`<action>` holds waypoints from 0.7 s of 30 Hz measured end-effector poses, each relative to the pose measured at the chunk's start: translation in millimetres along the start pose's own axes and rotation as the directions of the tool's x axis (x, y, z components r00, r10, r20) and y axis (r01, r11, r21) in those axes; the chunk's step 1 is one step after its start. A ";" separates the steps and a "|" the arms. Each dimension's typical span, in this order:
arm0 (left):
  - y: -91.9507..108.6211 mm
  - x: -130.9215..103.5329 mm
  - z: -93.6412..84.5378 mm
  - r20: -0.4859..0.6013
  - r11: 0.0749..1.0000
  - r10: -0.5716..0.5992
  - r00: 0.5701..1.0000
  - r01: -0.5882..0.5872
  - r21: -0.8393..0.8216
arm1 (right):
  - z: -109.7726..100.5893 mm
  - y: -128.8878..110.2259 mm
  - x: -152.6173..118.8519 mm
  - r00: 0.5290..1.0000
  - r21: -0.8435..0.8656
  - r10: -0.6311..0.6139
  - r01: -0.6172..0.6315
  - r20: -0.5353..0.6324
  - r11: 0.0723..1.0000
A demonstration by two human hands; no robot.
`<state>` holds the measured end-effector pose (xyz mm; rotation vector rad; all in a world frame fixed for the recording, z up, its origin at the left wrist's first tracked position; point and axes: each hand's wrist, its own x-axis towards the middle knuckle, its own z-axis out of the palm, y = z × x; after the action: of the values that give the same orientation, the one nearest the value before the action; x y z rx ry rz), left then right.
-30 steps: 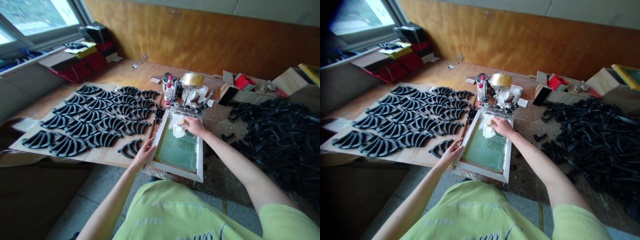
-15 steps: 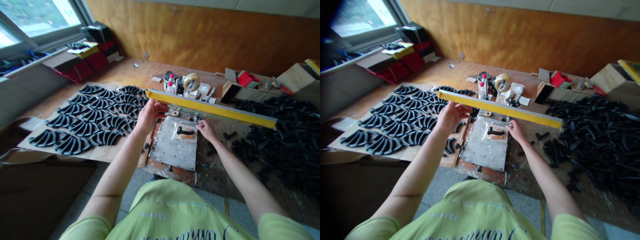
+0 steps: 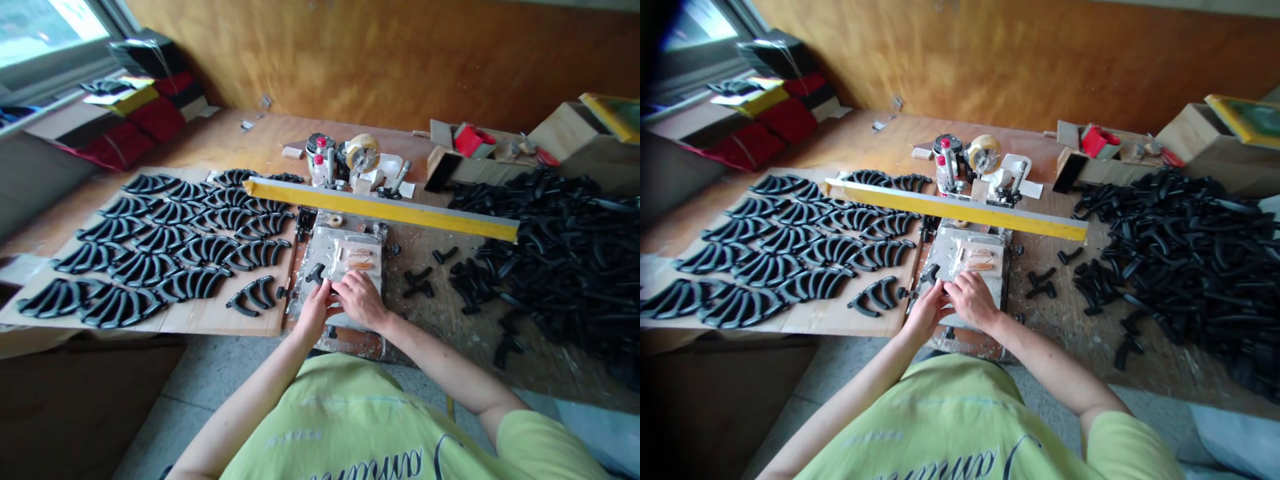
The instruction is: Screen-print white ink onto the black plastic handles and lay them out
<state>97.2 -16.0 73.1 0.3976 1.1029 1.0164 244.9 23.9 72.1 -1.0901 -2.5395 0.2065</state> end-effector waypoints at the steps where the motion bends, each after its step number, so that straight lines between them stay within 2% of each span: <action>1: -0.4 -1.0 -3.9 -0.030 1.000 0.009 1.000 -0.009 0.017 | -0.5 2.2 -4.9 0.999 0.032 -0.018 0.016 0.036 0.999; 2: -0.5 -1.7 -10.2 -0.060 0.998 0.017 0.998 -0.013 0.062 | -1.3 12.7 -10.8 0.997 0.058 0.016 -0.020 0.071 0.998; 4: -1.4 -2.0 -28.5 -0.107 0.978 0.035 0.994 -0.012 0.207 | -4.8 55.2 -27.3 0.971 0.053 0.210 -0.217 0.116 0.975; 5: -2.7 -2.0 -39.3 -0.130 0.958 0.047 0.990 -0.008 0.285 | -7.3 83.2 -38.4 0.919 0.000 0.377 -0.379 0.118 0.925; 6: -4.9 -1.8 -50.3 -0.151 0.934 0.058 0.987 0.000 0.356 | -9.7 112.5 -51.3 0.878 -0.041 0.466 -0.464 0.110 0.885; 8: -11.2 -1.5 -71.0 -0.199 0.890 0.064 0.978 0.034 0.454 | -12.5 166.5 -79.6 0.812 -0.102 0.568 -0.559 0.135 0.823; 9: -14.9 -1.2 -80.1 -0.226 0.877 0.070 0.971 0.048 0.478 | -12.3 188.1 -93.6 0.760 -0.171 0.621 -0.598 0.191 0.783; 11: -21.9 -0.4 -95.1 -0.281 0.872 0.099 0.955 0.053 0.487 | -8.4 217.9 -117.3 0.722 -0.240 0.640 -0.593 0.262 0.768; 13: -26.1 0.7 -105.5 -0.326 0.890 0.134 0.936 0.031 0.454 | -2.4 231.5 -131.1 0.749 -0.230 0.622 -0.579 0.228 0.782; 16: -22.4 2.2 -110.5 -0.360 0.945 0.164 0.918 -0.041 0.325 | 4.5 228.7 -126.5 0.786 -0.114 0.618 -0.612 0.028 0.783; 18: -11.3 4.3 -106.5 -0.357 0.981 0.164 0.920 -0.115 0.156 | 7.3 214.7 -106.2 0.810 -0.034 0.584 -0.586 -0.051 0.809; 21: 19.3 10.8 -92.4 -0.339 0.959 0.165 0.926 -0.231 -0.165 | 13.4 182.0 -59.5 0.917 0.070 0.393 -0.388 -0.073 0.919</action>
<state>8.0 -15.6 40.3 0.1834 1.2526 1.3983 399.2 106.6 -6.6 -1.5426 -2.2033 0.3218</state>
